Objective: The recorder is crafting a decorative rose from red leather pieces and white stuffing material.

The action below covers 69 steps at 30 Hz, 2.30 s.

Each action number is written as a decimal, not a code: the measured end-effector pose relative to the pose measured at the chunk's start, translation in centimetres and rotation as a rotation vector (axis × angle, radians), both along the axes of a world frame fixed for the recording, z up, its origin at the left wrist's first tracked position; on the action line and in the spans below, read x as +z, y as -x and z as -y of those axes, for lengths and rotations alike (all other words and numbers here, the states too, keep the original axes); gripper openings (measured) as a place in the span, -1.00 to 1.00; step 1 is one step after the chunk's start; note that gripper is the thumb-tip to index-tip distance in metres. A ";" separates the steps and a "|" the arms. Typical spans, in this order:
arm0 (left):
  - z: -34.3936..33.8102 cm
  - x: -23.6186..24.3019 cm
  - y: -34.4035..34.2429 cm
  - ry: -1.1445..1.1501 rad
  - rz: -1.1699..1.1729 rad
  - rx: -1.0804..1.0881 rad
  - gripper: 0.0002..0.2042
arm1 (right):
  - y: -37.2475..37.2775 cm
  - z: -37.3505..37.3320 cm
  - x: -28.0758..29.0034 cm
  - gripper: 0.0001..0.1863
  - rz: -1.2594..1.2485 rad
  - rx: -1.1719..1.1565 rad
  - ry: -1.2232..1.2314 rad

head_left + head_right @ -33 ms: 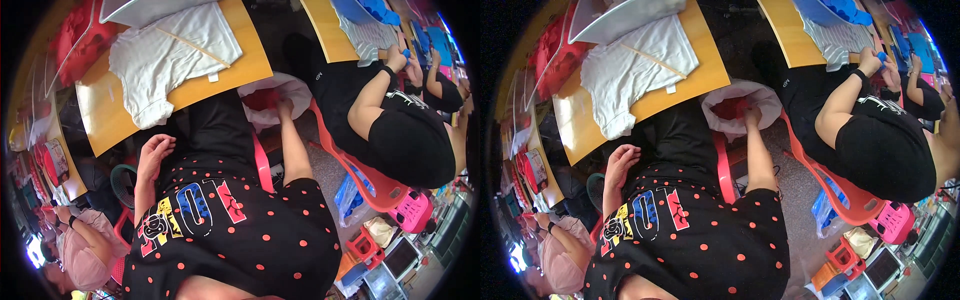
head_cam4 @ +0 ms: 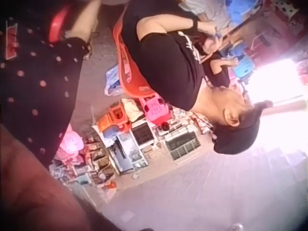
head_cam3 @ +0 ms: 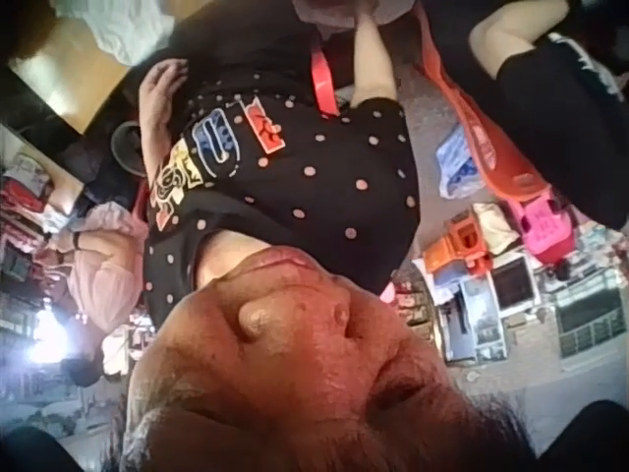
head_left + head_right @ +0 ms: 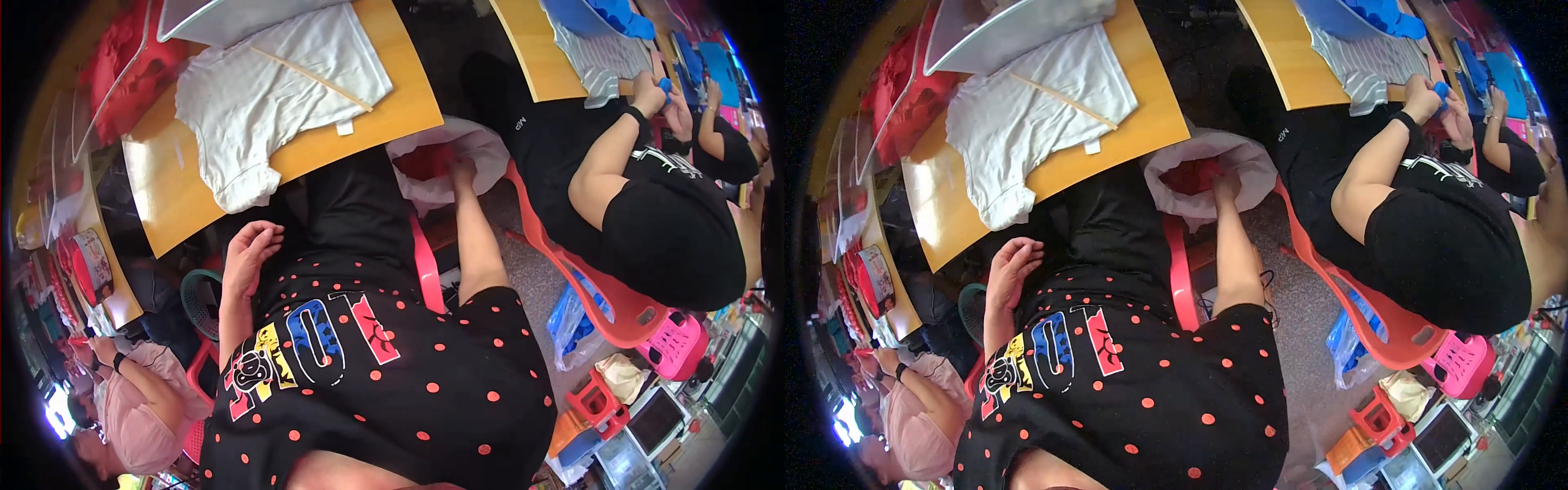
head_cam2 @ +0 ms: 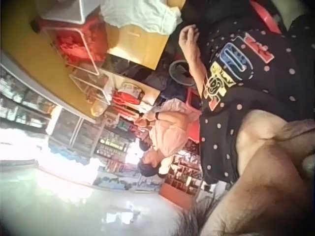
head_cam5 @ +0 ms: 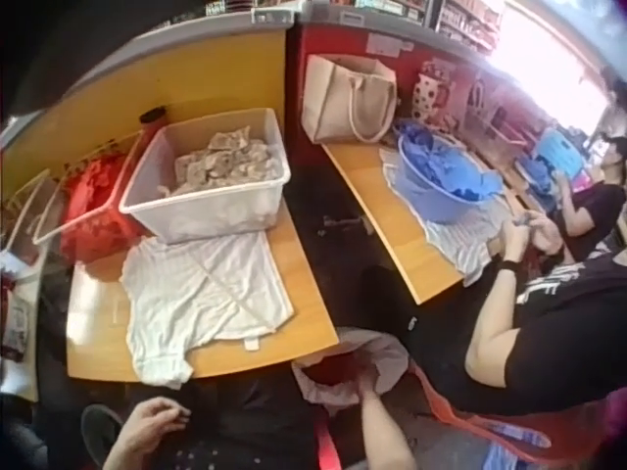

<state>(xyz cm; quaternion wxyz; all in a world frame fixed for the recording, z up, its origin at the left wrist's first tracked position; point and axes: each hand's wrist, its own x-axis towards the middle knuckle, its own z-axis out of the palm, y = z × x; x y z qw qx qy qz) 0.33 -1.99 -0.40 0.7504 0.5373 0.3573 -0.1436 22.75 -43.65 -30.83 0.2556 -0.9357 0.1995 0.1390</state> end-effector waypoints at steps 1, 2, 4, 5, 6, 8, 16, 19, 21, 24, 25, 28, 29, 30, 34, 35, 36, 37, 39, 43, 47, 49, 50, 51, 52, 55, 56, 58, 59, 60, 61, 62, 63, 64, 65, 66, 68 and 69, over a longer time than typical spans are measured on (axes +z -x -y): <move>-0.3 0.1 0.3 -0.002 -0.017 0.042 -0.84 | -0.1 -1.4 -1.4 -0.62 -0.015 0.008 -0.018; -0.5 0.1 0.4 -0.014 -0.029 0.046 -0.84 | 0.1 -2.5 -2.6 -0.63 0.036 -0.013 -0.096; -0.5 0.1 0.3 -0.020 -0.052 0.088 -0.84 | 0.3 -3.4 -3.8 -0.64 0.080 -0.038 -0.174; -0.6 0.3 0.3 -0.032 -0.063 0.095 -0.84 | 0.4 -4.3 -3.7 -0.65 0.020 -0.058 -0.099; -0.5 0.3 0.2 -0.050 -0.064 0.090 -0.83 | 0.5 -4.8 -3.3 -0.66 -0.037 -0.079 -0.018; -0.4 0.3 -0.4 -0.055 -0.054 0.077 -0.83 | 0.8 -4.2 -2.0 -0.68 0.051 0.027 -0.088; 0.1 0.6 -1.5 -0.199 0.047 -0.238 -0.80 | 4.3 -5.3 14.2 -0.83 0.089 0.068 -0.701; -0.6 1.0 -1.4 -0.270 0.015 -0.427 -0.72 | 3.8 -8.9 25.3 -0.85 -0.004 0.231 -1.087; -1.5 1.5 -0.5 -0.325 0.044 -0.498 -0.67 | 2.2 -11.9 32.0 -0.85 -0.024 0.497 -1.260; -2.3 0.8 0.4 -0.289 0.108 -0.481 -0.68 | -1.7 -16.6 40.8 -0.80 0.073 0.922 -1.336; -2.5 1.1 0.4 -0.298 0.130 -0.448 -0.68 | -3.0 -18.7 43.5 -0.77 0.136 1.033 -1.305; -3.9 1.3 0.4 -0.309 0.239 -0.368 -0.72 | -6.3 -26.7 49.1 -0.72 0.414 1.221 -1.154; -4.5 2.3 0.6 -0.320 0.233 -0.330 -0.73 | -7.5 -29.7 50.1 -0.71 0.523 1.262 -1.019; -5.2 2.8 1.2 -0.321 0.227 -0.281 -0.73 | -8.8 -33.0 50.7 -0.71 0.619 1.263 -0.882; -7.5 3.0 4.0 -0.305 0.229 -0.104 -0.75 | -14.9 -44.0 49.7 -0.73 0.591 1.186 -0.609; -7.9 2.6 4.6 -0.308 0.236 -0.079 -0.75 | -15.6 -46.5 49.5 -0.73 0.592 1.202 -0.550; -8.2 2.1 5.2 -0.201 0.251 -0.022 -0.77 | -16.2 -48.5 49.4 -0.73 0.593 1.217 -0.490; -8.7 1.7 5.8 -0.096 0.259 0.048 -0.79 | -15.6 -51.4 49.5 -0.73 0.588 1.253 -0.503; -9.3 0.9 6.3 -0.028 0.277 0.103 -0.80 | -12.6 -56.0 49.9 -0.71 0.637 1.429 -0.664; -10.2 0.7 6.1 0.025 0.284 0.179 -0.78 | -8.9 -65.1 46.8 -0.65 0.741 1.763 -0.532; -10.5 0.5 5.7 -0.104 0.287 0.114 -0.77 | -8.9 -69.7 43.1 -0.58 0.863 1.436 0.252; -10.3 -0.1 6.2 -0.059 0.277 0.170 -0.78 | -9.8 -70.3 42.7 -0.56 0.845 1.393 0.240; -10.4 -0.3 6.7 -0.057 0.275 0.181 -0.78 | -9.9 -70.3 42.9 -0.57 0.762 1.381 0.094; -10.7 -0.5 7.2 -0.011 0.263 0.220 -0.78 | -10.1 -70.3 43.2 -0.57 0.678 1.361 -0.047; -10.9 -0.6 7.4 0.037 0.257 0.251 -0.79 | -10.6 -70.1 43.4 -0.58 0.629 1.347 -0.171; -11.6 0.3 7.5 0.005 0.275 0.303 -0.81 | -11.4 -68.9 43.4 -0.64 0.584 1.313 -0.420; -11.9 0.6 7.4 -0.002 0.305 0.335 -0.81 | -11.0 -68.3 43.8 -0.72 0.530 1.276 -0.462; -12.5 1.6 7.1 -0.060 0.347 0.353 -0.81 | -10.9 -66.9 44.1 -0.72 0.614 1.284 -0.485; -12.8 2.0 6.9 -0.085 0.371 0.358 -0.81 | -11.0 -66.1 44.2 -0.73 0.695 1.287 -0.510; -13.0 2.5 6.5 -0.124 0.370 0.355 -0.80 | -11.0 -65.2 44.4 -0.73 0.706 1.283 -0.509; -13.1 3.4 6.0 -0.129 0.379 0.345 -0.80 | -11.2 -64.3 44.5 -0.72 0.781 1.251 -0.451; -13.1 4.5 5.6 -0.175 0.359 0.339 -0.79 | -10.9 -63.4 44.9 -0.72 0.851 1.222 -0.395; -13.0 5.4 5.1 -0.221 0.340 0.332 -0.79 | -10.8 -62.2 45.4 -0.72 0.859 1.215 -0.396; -13.0 6.0 4.9 -0.258 0.313 0.327 -0.78 | -10.0 -61.3 46.2 -0.73 0.773 1.211 -0.528; -12.7 6.3 4.5 -0.264 0.313 0.327 -0.78 | -9.4 -60.2 46.8 -0.74 0.683 1.201 -0.656; -12.2 6.5 4.0 -0.256 0.401 0.407 -0.78 | -8.8 -58.9 47.0 -0.78 0.537 1.175 -0.812; -11.8 7.0 3.3 -0.199 0.529 0.522 -0.79 | -5.8 -55.8 47.5 -0.81 0.134 1.090 -1.155; -11.8 7.5 2.8 -0.198 0.524 0.526 -0.79 | -3.8 -53.7 47.6 -0.83 0.023 1.052 -1.193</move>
